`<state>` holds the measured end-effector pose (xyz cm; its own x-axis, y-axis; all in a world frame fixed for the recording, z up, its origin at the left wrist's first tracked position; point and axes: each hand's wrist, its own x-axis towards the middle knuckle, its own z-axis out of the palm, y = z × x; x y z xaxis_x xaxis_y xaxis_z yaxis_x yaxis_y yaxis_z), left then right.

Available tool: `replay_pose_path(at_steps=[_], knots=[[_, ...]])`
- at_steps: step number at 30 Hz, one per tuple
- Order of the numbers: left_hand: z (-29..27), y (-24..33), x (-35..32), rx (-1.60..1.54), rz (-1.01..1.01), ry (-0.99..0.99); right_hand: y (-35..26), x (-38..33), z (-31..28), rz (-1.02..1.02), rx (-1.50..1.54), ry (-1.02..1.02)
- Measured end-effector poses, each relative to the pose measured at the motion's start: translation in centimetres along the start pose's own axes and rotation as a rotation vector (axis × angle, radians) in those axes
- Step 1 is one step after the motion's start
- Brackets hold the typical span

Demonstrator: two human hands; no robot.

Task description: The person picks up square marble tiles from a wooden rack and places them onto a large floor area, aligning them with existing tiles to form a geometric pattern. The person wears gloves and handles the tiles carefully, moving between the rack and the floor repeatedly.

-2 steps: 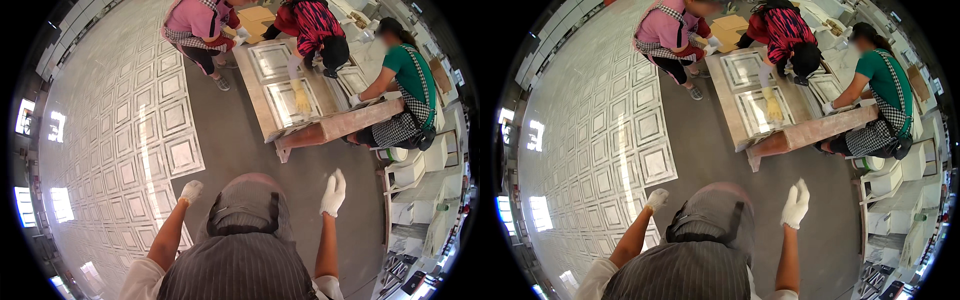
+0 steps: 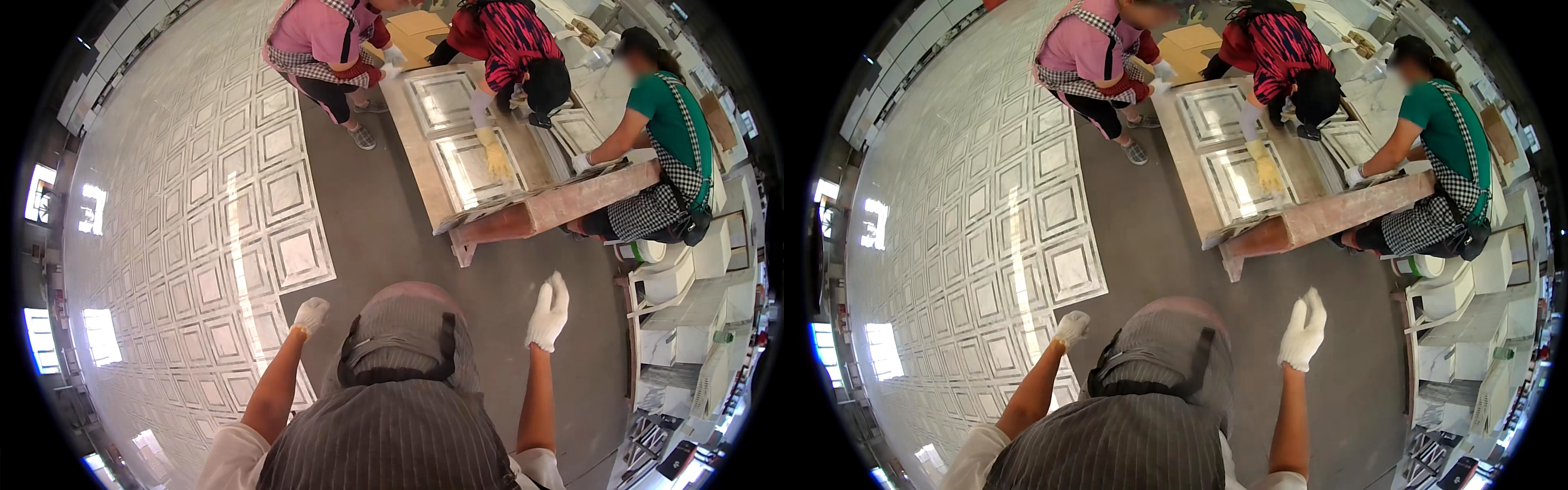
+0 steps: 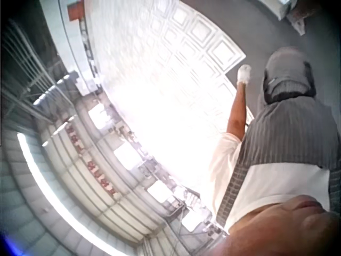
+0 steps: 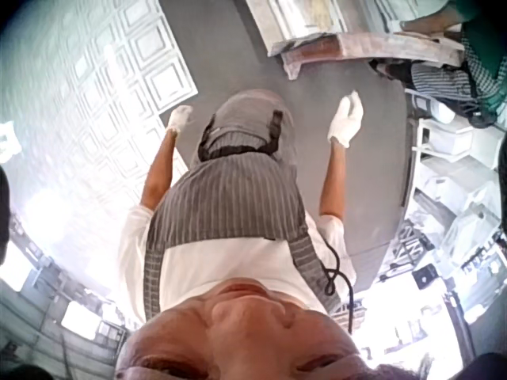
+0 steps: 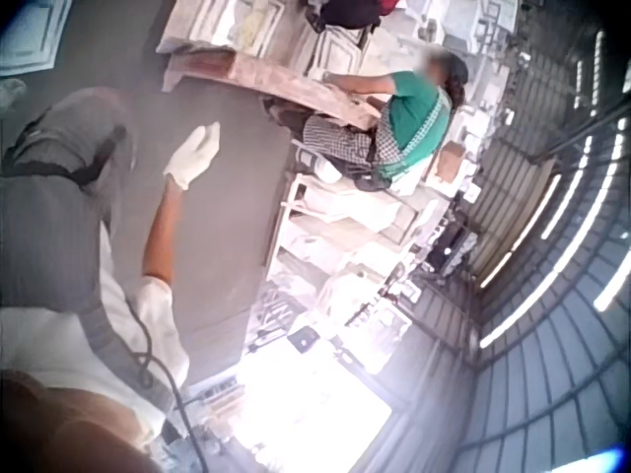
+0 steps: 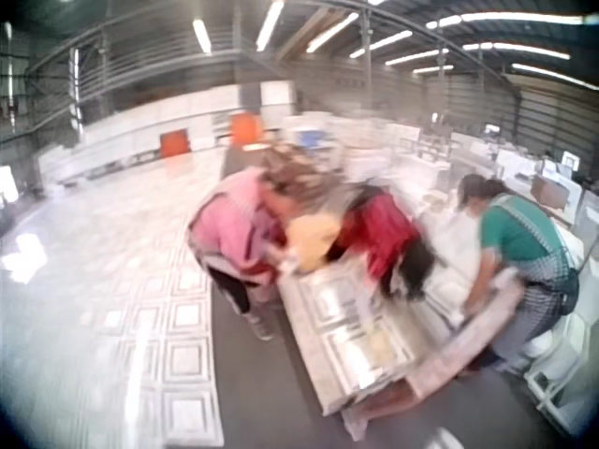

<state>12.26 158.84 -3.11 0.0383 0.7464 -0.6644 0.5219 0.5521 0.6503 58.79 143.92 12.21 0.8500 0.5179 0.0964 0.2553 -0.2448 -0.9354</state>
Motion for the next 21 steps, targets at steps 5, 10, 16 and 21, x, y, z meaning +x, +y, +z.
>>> replay_pose_path(at_steps=[5, 10, 16, 21], knots=[[-3.3, -5.9, 1.7, 0.014, -0.209, -0.041, -4.9, 4.1, 3.1, -0.158, -0.186, 0.097], [-3.5, -9.4, 3.5, -0.057, -0.281, -0.117, -7.1, 8.0, 5.8, -0.398, -0.371, 0.118], [-4.7, -5.7, 8.6, 0.132, -0.045, -0.127, -8.2, 14.1, 10.9, -0.512, -0.49, 0.049], [-5.5, 6.6, 10.0, 0.019, -0.203, -0.054, -6.3, 18.6, 14.2, -0.478, -0.566, -0.006]])
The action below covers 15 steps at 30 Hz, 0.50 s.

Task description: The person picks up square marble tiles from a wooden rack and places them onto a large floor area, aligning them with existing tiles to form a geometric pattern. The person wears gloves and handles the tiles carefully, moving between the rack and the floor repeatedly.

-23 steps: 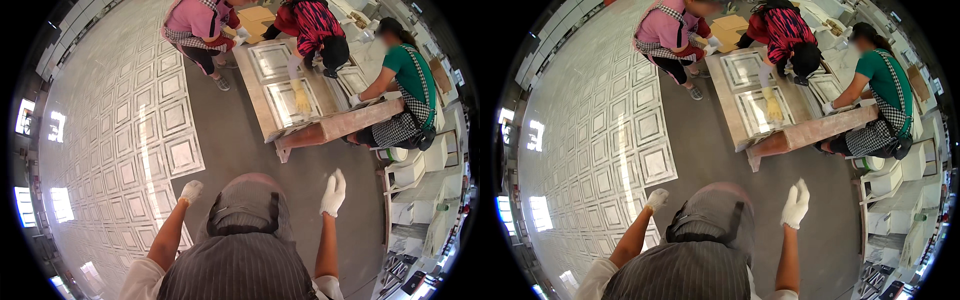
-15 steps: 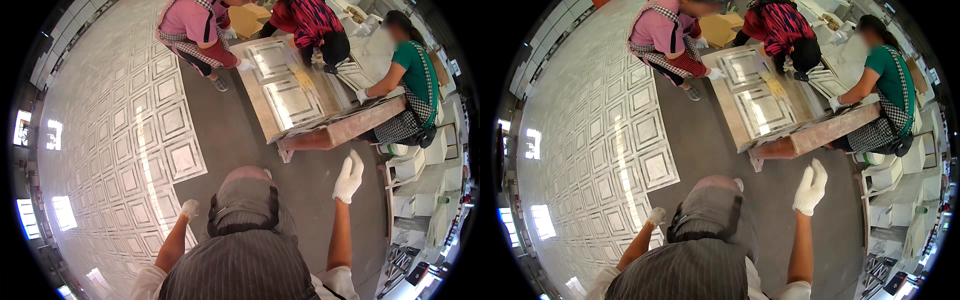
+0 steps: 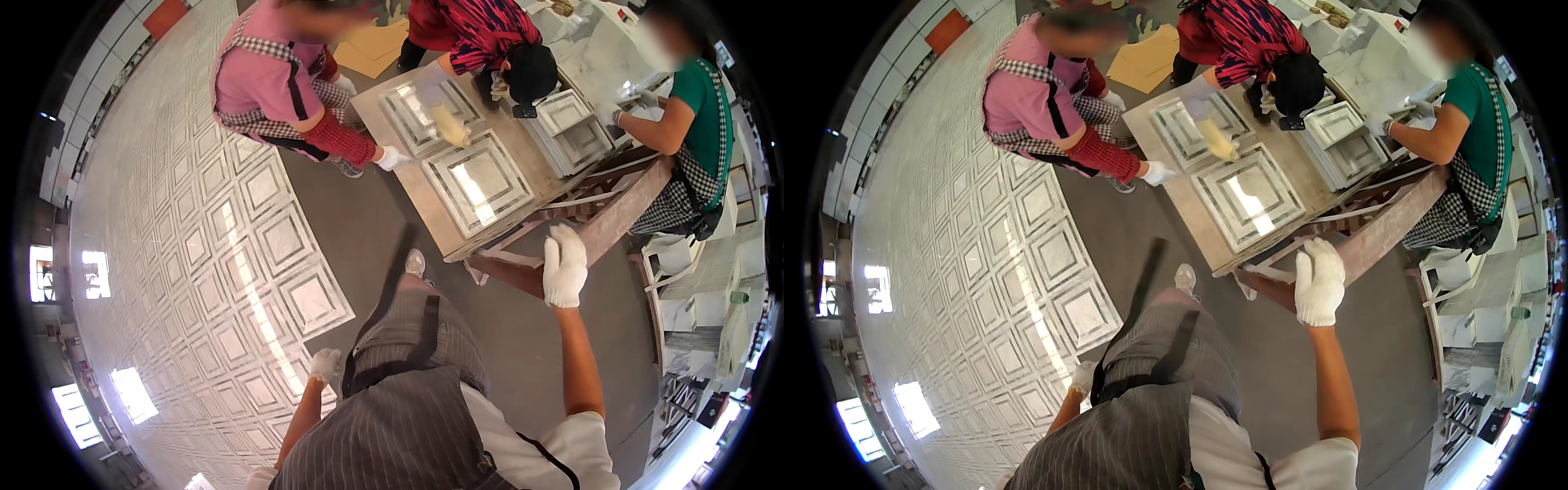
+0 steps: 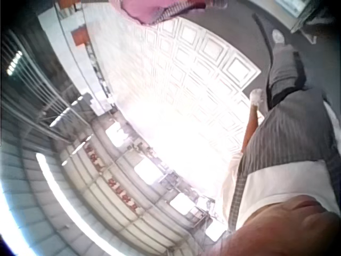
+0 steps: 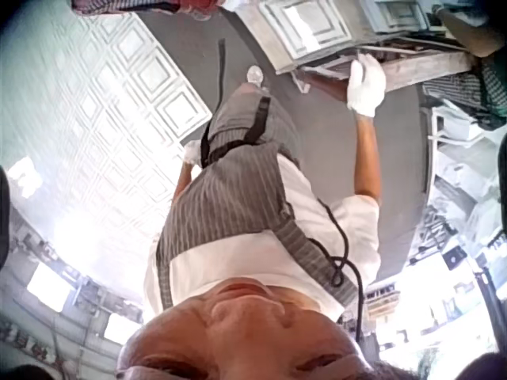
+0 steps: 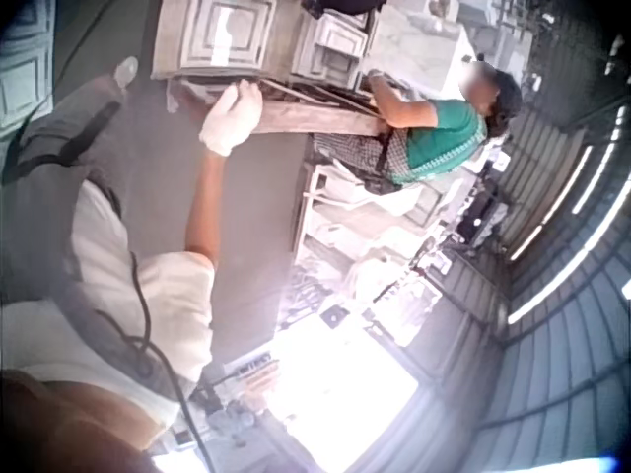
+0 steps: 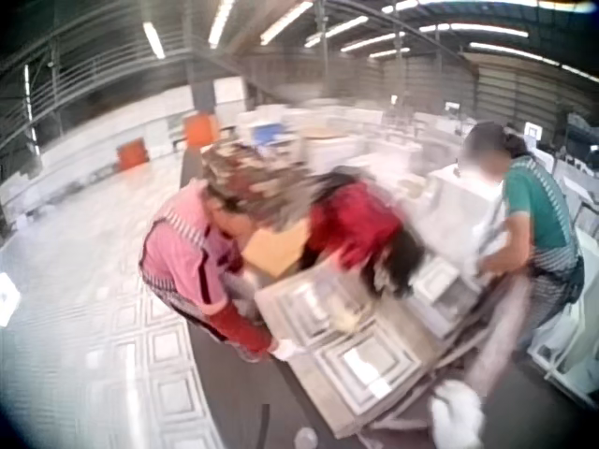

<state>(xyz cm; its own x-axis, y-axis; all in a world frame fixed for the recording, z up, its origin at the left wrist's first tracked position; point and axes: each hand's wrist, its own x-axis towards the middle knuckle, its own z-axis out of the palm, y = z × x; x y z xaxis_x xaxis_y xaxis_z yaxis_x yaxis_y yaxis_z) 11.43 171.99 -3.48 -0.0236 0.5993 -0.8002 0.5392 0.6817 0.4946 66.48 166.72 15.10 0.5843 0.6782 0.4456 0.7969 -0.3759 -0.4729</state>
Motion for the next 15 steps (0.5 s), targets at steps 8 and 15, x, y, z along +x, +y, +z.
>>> replay_pose_path(at_steps=[8, 15], knots=[[-3.4, 11.6, 4.1, 0.03, -0.046, 0.061, 0.5, 0.3, 3.9, -0.039, -0.251, -0.171], [-3.2, 16.5, 9.4, 0.094, -0.033, -0.005, 0.0, 1.3, 4.4, 0.001, -0.246, -0.176]])
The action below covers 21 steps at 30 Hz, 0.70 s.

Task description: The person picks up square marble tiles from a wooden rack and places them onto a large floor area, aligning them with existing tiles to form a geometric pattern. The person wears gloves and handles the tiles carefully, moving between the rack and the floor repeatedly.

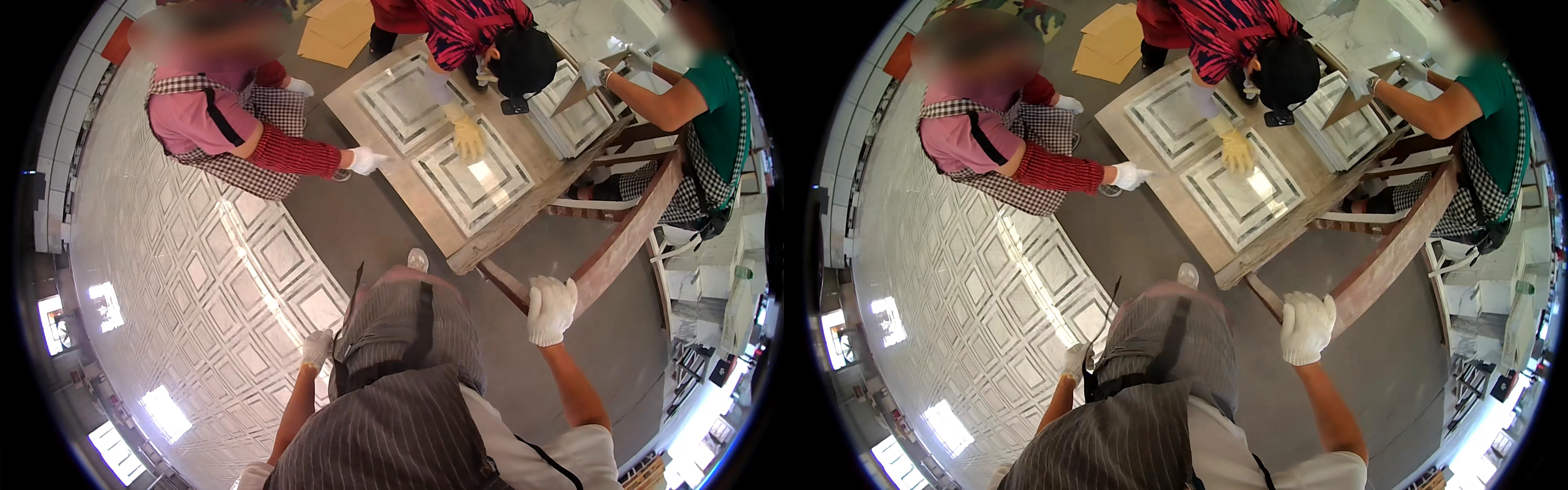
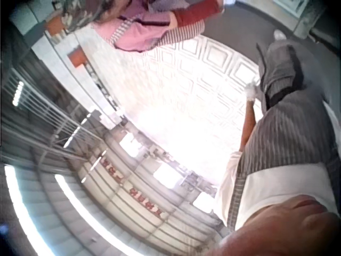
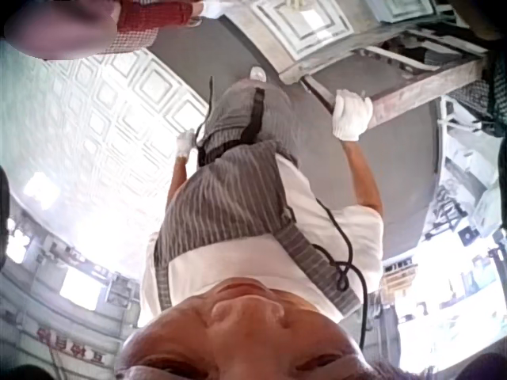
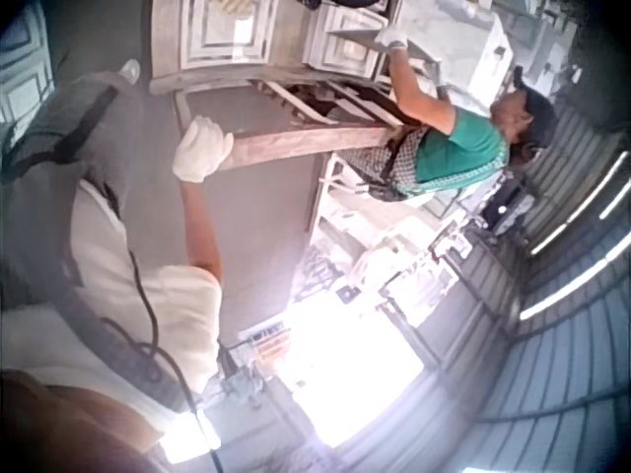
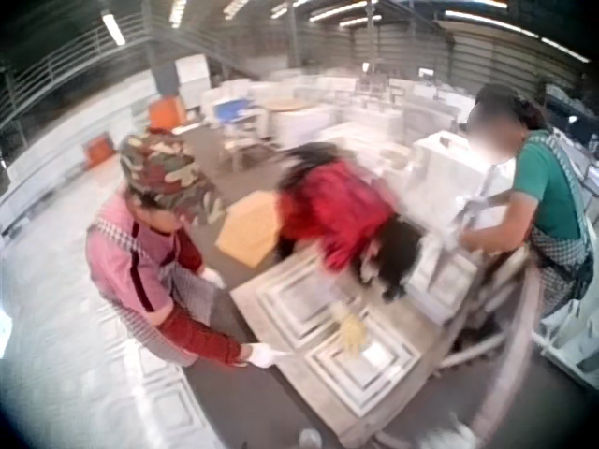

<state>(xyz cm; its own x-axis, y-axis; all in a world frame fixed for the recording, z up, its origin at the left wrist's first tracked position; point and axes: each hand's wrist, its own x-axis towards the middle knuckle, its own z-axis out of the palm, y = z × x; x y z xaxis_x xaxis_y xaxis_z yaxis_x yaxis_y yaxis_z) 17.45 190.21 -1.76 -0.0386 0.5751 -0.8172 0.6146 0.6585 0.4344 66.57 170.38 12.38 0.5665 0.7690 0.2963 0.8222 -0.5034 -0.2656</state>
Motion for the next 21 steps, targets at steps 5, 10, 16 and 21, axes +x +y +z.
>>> replay_pose_path(at_steps=[5, 10, 16, 21], knots=[[-2.6, 0.2, 4.4, 0.09, 0.127, -0.062, -0.7, 1.1, -0.5, 0.032, 0.012, -0.09], [-4.7, 5.8, 6.5, 0.274, 0.114, -0.113, -0.7, 1.2, -0.8, 0.057, 0.007, -0.13], [-9.2, 12.9, 10.2, 0.243, 0.064, -0.204, -2.1, 2.5, -1.4, 0.184, 0.067, -0.17], [-13.0, 17.9, 13.8, 0.157, 0.165, -0.154, -2.4, 3.4, 0.6, 0.372, -0.074, -0.046]])
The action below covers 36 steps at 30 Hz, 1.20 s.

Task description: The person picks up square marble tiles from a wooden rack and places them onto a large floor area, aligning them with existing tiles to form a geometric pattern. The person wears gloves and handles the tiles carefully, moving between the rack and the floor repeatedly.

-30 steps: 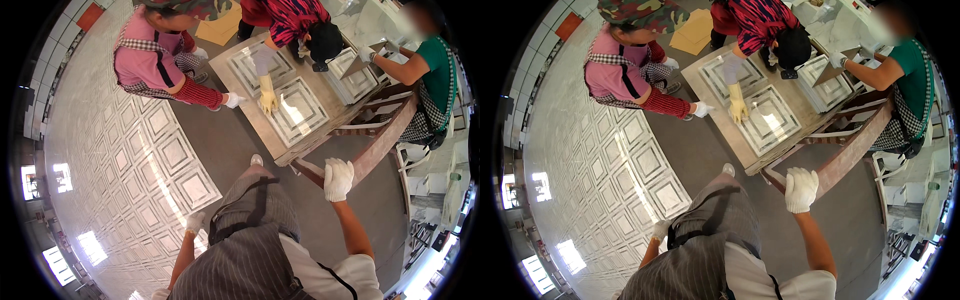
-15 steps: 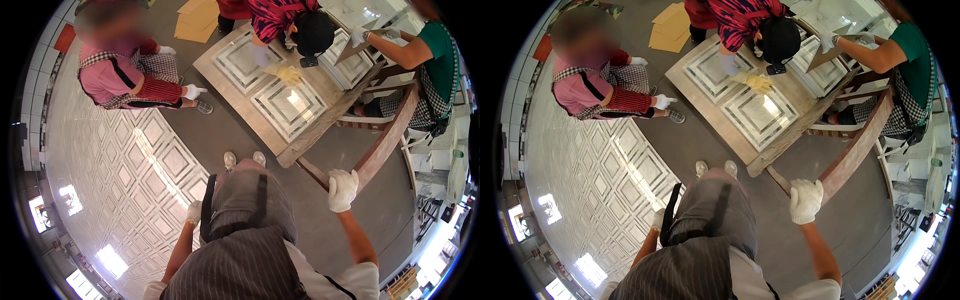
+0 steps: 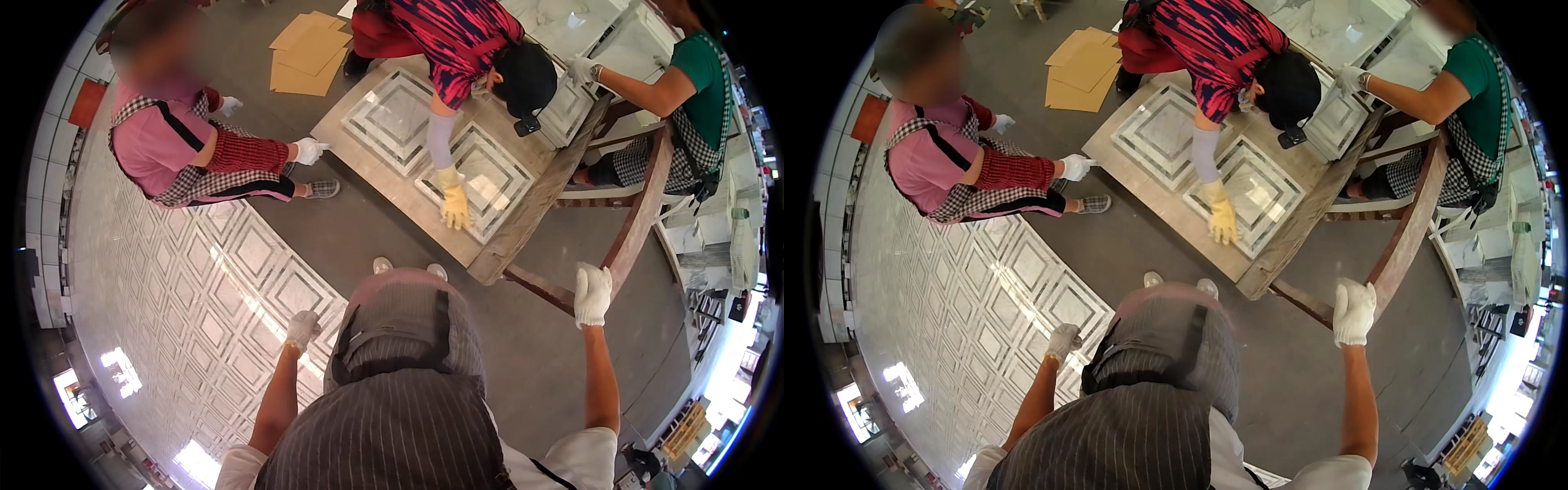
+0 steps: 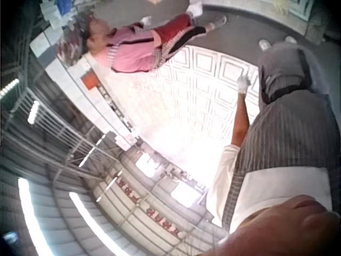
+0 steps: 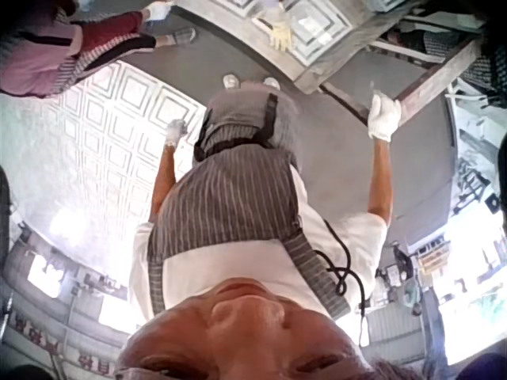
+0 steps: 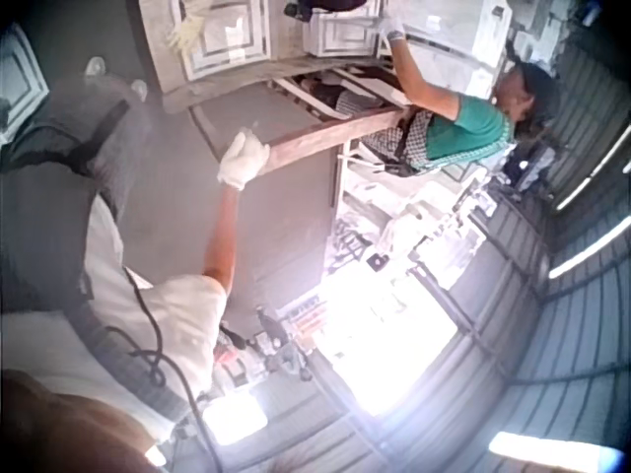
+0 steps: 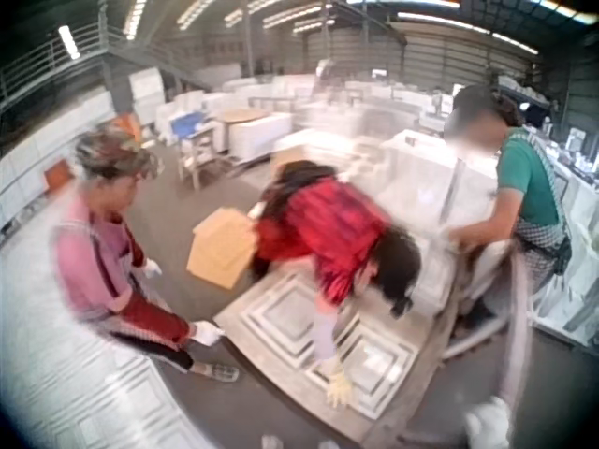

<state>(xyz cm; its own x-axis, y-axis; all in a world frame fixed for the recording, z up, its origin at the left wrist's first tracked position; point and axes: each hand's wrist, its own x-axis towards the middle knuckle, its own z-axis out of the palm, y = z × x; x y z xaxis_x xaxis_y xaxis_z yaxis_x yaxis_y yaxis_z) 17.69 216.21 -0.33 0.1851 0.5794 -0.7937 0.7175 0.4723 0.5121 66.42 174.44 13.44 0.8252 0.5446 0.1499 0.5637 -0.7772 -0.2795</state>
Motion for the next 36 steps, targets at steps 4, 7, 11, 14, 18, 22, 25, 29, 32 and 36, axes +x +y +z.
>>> replay_pose_path(at_steps=[4, 7, 11, 14, 18, 22, 25, 29, 32, 36], knots=[[-3.0, 0.3, 1.5, 0.009, 0.025, -0.012, -1.3, 0.2, 0.9, 0.019, -0.119, -0.035], [-4.2, -1.4, 2.6, 0.021, 0.002, -0.029, -1.7, 0.3, 0.9, 0.039, -0.179, -0.05], [-4.0, -1.5, 2.9, 0.125, -0.099, -0.065, -2.0, 0.3, 1.4, 0.028, -0.252, -0.024], [-3.7, -1.2, 2.7, 0.199, 0.001, -0.09, -1.7, 0.0, 1.8, 0.049, -0.274, -0.006], [-3.3, -0.1, 3.4, 0.302, 0.052, -0.094, -1.3, -0.1, 2.2, 0.048, -0.287, 0.019], [-3.6, 0.6, 4.7, 0.203, 0.066, -0.115, -1.2, -0.1, 2.2, 0.048, -0.312, 0.034], [-3.4, 1.6, 4.9, 0.186, 0.094, -0.121, -1.6, -0.1, 2.1, 0.046, -0.326, 0.011], [-3.4, 2.1, 5.4, 0.23, 0.057, -0.131, -2.0, 0.0, 1.7, 0.053, -0.317, 0.003], [-3.2, 1.6, 6.0, 0.228, 0.032, -0.123, -2.0, 0.0, 1.8, 0.049, -0.317, 0.009], [-2.8, 1.7, 6.2, 0.253, 0.072, -0.114, -1.5, -0.1, 2.4, 0.06, -0.308, 0.03]])
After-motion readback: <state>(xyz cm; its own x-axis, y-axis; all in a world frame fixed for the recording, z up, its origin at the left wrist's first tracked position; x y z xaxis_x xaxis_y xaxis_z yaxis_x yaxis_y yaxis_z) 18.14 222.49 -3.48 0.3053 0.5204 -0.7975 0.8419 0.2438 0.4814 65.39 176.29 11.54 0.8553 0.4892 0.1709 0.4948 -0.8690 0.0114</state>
